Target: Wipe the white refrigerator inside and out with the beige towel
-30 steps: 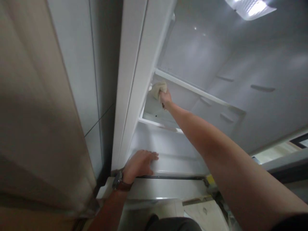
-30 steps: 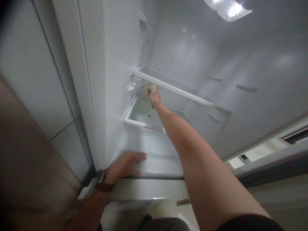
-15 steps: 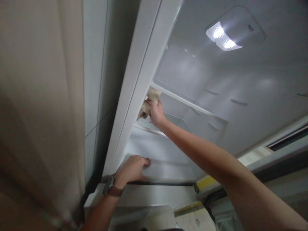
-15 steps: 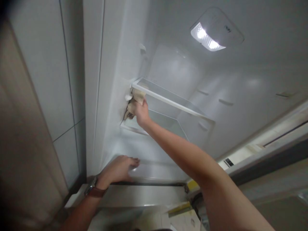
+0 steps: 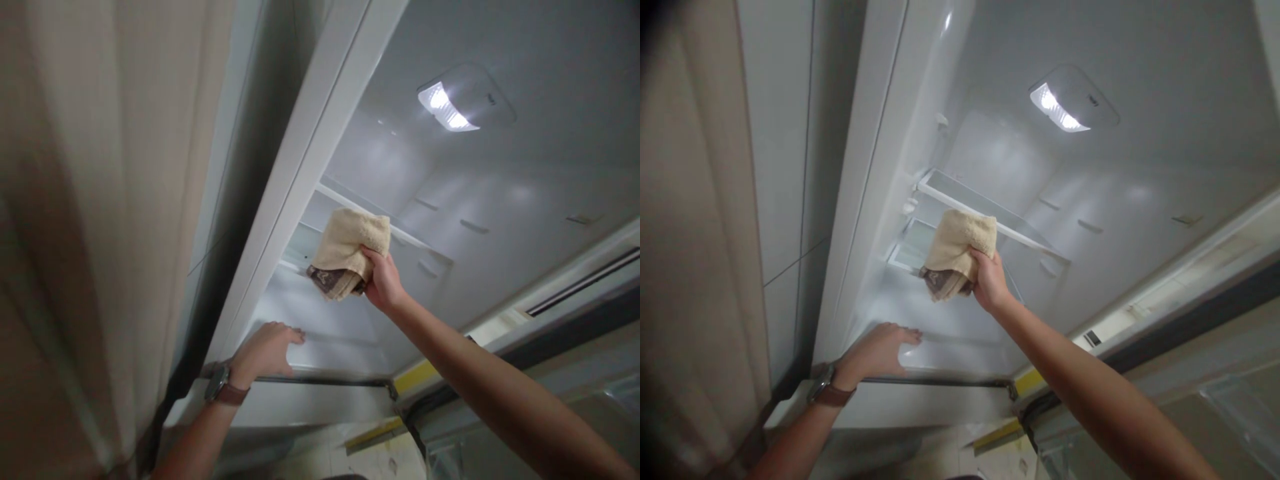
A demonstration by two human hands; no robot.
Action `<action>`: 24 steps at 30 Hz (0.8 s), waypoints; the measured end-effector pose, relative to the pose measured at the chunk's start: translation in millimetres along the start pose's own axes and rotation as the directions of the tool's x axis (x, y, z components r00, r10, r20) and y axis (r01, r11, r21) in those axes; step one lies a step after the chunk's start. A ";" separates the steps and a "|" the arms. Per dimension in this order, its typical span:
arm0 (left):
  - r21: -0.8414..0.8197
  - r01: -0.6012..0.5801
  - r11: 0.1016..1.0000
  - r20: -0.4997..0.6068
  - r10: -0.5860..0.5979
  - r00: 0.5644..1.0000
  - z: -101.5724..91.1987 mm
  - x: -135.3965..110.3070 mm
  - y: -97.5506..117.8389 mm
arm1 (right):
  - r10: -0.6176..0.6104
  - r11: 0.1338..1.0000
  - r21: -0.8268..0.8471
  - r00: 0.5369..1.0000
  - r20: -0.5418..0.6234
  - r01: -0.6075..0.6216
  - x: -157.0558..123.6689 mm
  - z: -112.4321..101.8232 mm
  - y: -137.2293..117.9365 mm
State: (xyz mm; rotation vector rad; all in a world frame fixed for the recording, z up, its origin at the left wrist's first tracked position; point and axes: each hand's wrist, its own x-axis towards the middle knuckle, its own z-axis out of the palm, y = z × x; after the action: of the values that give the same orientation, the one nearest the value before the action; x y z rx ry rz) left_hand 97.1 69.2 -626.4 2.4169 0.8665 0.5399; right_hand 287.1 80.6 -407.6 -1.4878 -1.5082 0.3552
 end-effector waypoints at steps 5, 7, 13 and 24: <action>0.002 -0.018 1.000 -0.018 0.018 1.000 1.0 1.2 -1.2 | -0.247 0.950 -0.199 0.969 -0.004 0.241 -2.2 -30.2 21.0; 0.011 -0.029 1.000 -0.011 0.029 1.000 1.0 1.8 -1.3 | -0.294 0.868 -0.348 0.931 0.216 0.355 -6.8 -27.1 28.6; 0.007 -0.019 1.000 -0.024 0.019 1.000 2.2 2.2 -1.6 | -0.112 0.627 -0.600 0.820 0.562 0.497 -17.5 13.1 39.0; -0.007 0.001 1.000 0.009 -0.001 1.000 2.9 2.1 -4.2 | -0.060 0.559 -0.592 0.740 0.670 0.581 22.8 58.2 3.8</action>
State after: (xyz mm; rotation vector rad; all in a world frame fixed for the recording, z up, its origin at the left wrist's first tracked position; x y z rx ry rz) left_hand 98.2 72.5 -630.7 2.4108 0.8604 0.5305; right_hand 249.4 125.0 -430.4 -1.7407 -2.6706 -0.1612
